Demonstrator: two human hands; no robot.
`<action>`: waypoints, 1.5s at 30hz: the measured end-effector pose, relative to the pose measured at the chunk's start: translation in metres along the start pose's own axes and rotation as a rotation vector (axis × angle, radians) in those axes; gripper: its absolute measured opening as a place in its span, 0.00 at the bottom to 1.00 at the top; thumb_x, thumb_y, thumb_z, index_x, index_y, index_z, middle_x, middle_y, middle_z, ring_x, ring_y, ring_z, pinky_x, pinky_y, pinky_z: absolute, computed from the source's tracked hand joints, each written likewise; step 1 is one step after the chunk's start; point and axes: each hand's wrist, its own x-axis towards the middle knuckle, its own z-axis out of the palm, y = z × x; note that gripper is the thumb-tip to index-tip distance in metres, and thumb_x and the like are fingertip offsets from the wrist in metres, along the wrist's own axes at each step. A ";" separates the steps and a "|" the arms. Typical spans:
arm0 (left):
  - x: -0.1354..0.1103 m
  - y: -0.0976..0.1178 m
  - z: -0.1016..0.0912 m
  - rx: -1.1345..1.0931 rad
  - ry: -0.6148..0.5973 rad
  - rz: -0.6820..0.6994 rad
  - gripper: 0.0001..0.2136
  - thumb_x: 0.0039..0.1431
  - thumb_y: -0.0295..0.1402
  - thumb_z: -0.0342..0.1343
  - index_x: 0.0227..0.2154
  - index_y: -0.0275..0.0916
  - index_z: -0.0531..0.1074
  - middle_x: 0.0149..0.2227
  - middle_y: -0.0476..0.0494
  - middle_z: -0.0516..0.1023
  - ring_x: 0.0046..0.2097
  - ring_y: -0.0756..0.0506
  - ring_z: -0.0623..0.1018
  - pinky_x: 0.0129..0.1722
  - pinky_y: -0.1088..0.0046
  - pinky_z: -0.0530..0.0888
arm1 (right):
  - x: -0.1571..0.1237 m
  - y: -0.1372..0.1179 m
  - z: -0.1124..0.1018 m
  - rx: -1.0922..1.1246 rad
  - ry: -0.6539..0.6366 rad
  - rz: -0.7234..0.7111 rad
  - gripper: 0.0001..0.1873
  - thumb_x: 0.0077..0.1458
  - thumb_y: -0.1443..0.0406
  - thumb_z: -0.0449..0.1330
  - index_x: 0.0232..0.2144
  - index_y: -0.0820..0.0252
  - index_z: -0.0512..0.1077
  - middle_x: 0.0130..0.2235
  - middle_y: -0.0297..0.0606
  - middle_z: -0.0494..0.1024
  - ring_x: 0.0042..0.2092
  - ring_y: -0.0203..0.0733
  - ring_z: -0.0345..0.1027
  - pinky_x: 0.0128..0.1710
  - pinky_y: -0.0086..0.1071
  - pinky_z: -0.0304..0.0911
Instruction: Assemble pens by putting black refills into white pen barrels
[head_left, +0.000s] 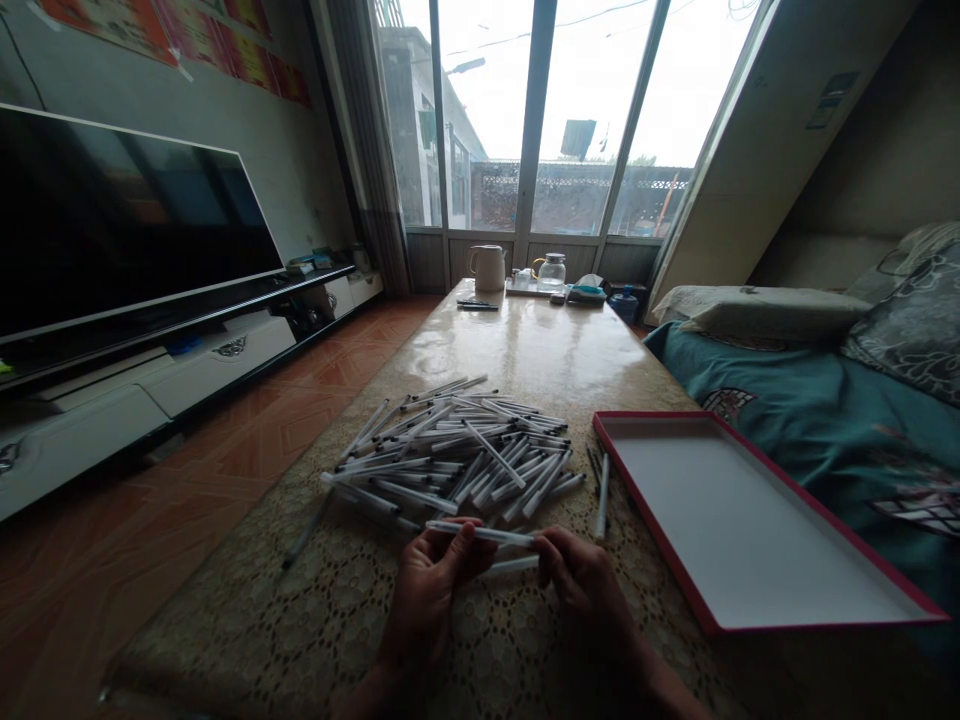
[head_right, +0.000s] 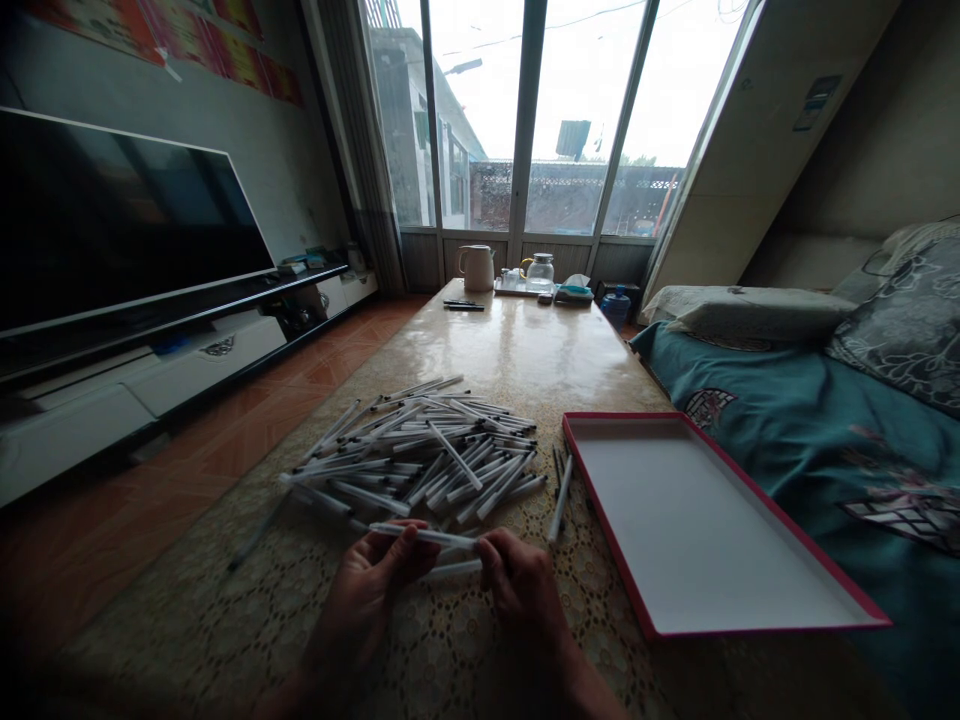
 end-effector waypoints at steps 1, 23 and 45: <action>0.000 0.000 0.000 -0.002 0.004 0.001 0.16 0.36 0.36 0.71 0.27 0.31 0.77 0.24 0.43 0.81 0.26 0.46 0.80 0.29 0.73 0.78 | 0.000 0.000 0.000 -0.006 -0.002 -0.011 0.20 0.63 0.58 0.47 0.23 0.60 0.68 0.20 0.31 0.67 0.23 0.34 0.62 0.25 0.25 0.56; -0.001 0.002 0.001 0.014 -0.016 0.001 0.16 0.38 0.36 0.70 0.29 0.31 0.76 0.24 0.42 0.81 0.27 0.46 0.80 0.30 0.73 0.78 | 0.001 -0.001 0.004 0.241 -0.011 0.068 0.14 0.60 0.57 0.52 0.34 0.61 0.71 0.25 0.33 0.73 0.22 0.33 0.65 0.21 0.25 0.60; 0.002 0.008 -0.007 -0.190 0.178 0.208 0.12 0.38 0.33 0.70 0.28 0.36 0.77 0.28 0.49 0.81 0.30 0.50 0.79 0.33 0.78 0.75 | 0.005 -0.002 -0.082 -0.031 0.307 0.256 0.17 0.50 0.53 0.59 0.30 0.61 0.76 0.28 0.40 0.77 0.29 0.43 0.70 0.28 0.31 0.64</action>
